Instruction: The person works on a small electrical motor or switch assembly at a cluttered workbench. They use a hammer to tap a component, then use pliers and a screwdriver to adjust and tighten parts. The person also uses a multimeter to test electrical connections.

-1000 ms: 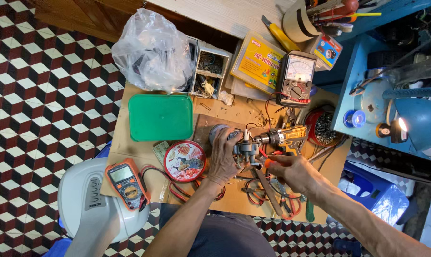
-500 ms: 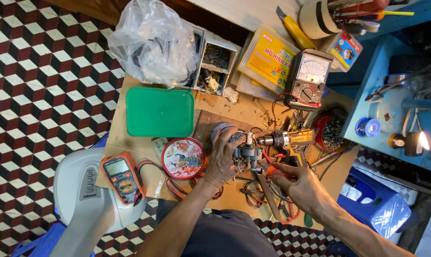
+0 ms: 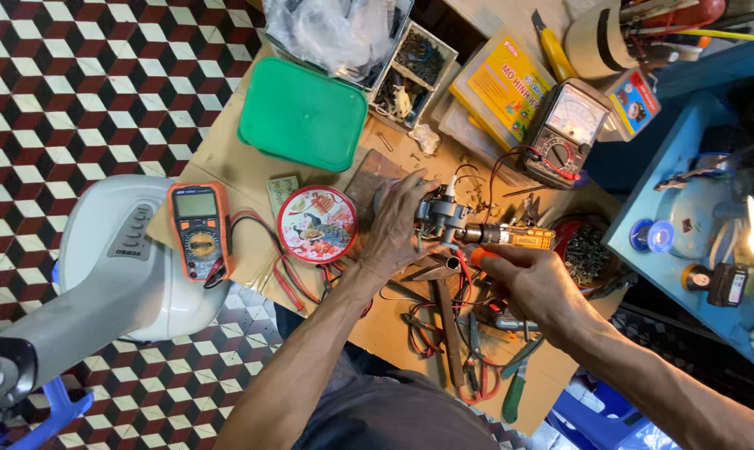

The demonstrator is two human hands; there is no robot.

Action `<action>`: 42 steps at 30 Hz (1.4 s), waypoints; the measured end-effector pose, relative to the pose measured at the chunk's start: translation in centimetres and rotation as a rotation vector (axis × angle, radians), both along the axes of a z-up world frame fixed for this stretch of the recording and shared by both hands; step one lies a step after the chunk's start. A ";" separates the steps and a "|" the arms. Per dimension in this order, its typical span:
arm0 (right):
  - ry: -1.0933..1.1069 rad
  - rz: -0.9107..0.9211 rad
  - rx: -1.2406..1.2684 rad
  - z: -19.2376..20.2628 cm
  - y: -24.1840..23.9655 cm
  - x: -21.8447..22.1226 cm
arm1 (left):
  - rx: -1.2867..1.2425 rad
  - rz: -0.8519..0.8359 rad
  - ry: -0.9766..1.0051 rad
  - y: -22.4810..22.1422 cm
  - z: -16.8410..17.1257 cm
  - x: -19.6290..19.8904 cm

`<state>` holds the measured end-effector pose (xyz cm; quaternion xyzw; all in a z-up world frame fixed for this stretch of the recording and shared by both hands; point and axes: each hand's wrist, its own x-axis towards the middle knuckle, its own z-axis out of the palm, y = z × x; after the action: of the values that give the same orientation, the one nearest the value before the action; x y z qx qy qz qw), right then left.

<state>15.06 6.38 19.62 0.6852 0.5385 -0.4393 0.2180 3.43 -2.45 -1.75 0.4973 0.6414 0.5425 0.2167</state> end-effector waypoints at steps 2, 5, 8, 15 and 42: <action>0.022 -0.005 0.014 0.2 0.3 0.6 | 0.029 0.012 -0.028 0.8 -0.4 1.0; -0.019 0.042 -0.018 -0.1 1.2 0.3 | 0.011 -0.015 -0.033 0.6 -1.2 1.0; 0.012 -0.095 -0.054 -0.6 1.9 0.4 | 0.011 -0.013 -0.068 0.5 -1.4 1.3; -0.021 -0.014 -0.042 -0.6 2.1 0.6 | -0.023 -0.019 -0.075 0.5 -0.4 1.0; -0.147 0.028 -0.072 -1.0 2.4 0.4 | -0.027 0.003 -0.092 0.4 -0.1 1.1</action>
<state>15.45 8.73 18.62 0.6999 0.5142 -0.4037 0.2875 4.56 -2.08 -1.85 0.4681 0.6386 0.5564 0.2519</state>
